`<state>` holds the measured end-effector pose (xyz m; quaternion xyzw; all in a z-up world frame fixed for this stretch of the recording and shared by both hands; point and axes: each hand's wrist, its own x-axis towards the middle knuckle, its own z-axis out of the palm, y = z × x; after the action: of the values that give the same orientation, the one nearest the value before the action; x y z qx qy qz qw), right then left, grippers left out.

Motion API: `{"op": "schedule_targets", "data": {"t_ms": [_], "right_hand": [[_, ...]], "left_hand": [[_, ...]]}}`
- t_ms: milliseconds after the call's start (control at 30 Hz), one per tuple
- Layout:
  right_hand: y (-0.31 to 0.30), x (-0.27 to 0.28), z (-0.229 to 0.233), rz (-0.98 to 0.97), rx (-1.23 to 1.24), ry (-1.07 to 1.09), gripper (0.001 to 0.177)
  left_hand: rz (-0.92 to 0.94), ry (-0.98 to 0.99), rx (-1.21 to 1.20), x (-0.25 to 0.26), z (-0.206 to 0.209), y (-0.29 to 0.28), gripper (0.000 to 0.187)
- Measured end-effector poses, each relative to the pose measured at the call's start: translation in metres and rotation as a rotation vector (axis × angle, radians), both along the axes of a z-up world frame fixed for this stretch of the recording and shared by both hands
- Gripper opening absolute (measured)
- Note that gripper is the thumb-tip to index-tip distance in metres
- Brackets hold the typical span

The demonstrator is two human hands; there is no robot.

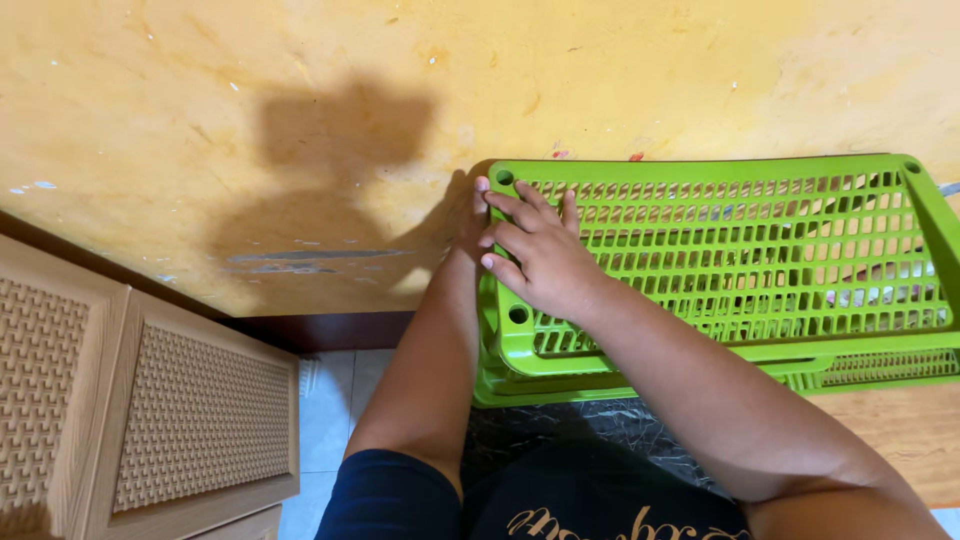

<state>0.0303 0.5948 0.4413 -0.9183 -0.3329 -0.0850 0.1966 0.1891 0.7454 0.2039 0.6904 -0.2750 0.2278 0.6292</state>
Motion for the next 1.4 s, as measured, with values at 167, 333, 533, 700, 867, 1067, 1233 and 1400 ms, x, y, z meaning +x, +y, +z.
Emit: {"op": "schedule_targets", "data": {"t_ms": [167, 333, 533, 700, 867, 1067, 1233, 1400], "right_hand": [[-0.003, 0.002, -0.005, 0.024, 0.019, -0.044, 0.028], [-0.002, -0.002, -0.004, 0.031, 0.005, -0.061, 0.03], [-0.004, -0.004, 0.001, 0.011, -0.023, -0.001, 0.032], [-0.016, -0.014, 0.001, 0.014, 0.015, 0.068, 0.046], [-0.037, -0.028, 0.001, -0.006, 0.035, 0.047, 0.049], [-0.073, -0.043, 0.008, -0.129, 0.04, 0.078, 0.044], [-0.119, -0.05, -0.002, -0.231, 0.179, -0.046, 0.04], [-0.185, -0.055, -0.01, -0.292, 0.245, -0.056, 0.026]], "left_hand": [[-0.257, 0.546, -0.244, -0.009, 0.028, -0.002, 0.082], [-0.335, 0.861, -0.382, -0.027, 0.079, -0.001, 0.078], [-0.375, 0.972, -0.527, -0.057, 0.131, -0.009, 0.073], [-0.194, 0.956, -0.504, -0.089, 0.139, 0.008, 0.071], [0.039, 0.543, -0.197, -0.094, 0.143, 0.011, 0.059], [0.377, 0.136, 0.33, -0.15, 0.221, -0.02, 0.049], [0.362, -0.155, 0.726, -0.191, 0.259, -0.085, 0.047], [0.252, -0.048, 0.954, -0.214, 0.254, -0.171, 0.055]]}}
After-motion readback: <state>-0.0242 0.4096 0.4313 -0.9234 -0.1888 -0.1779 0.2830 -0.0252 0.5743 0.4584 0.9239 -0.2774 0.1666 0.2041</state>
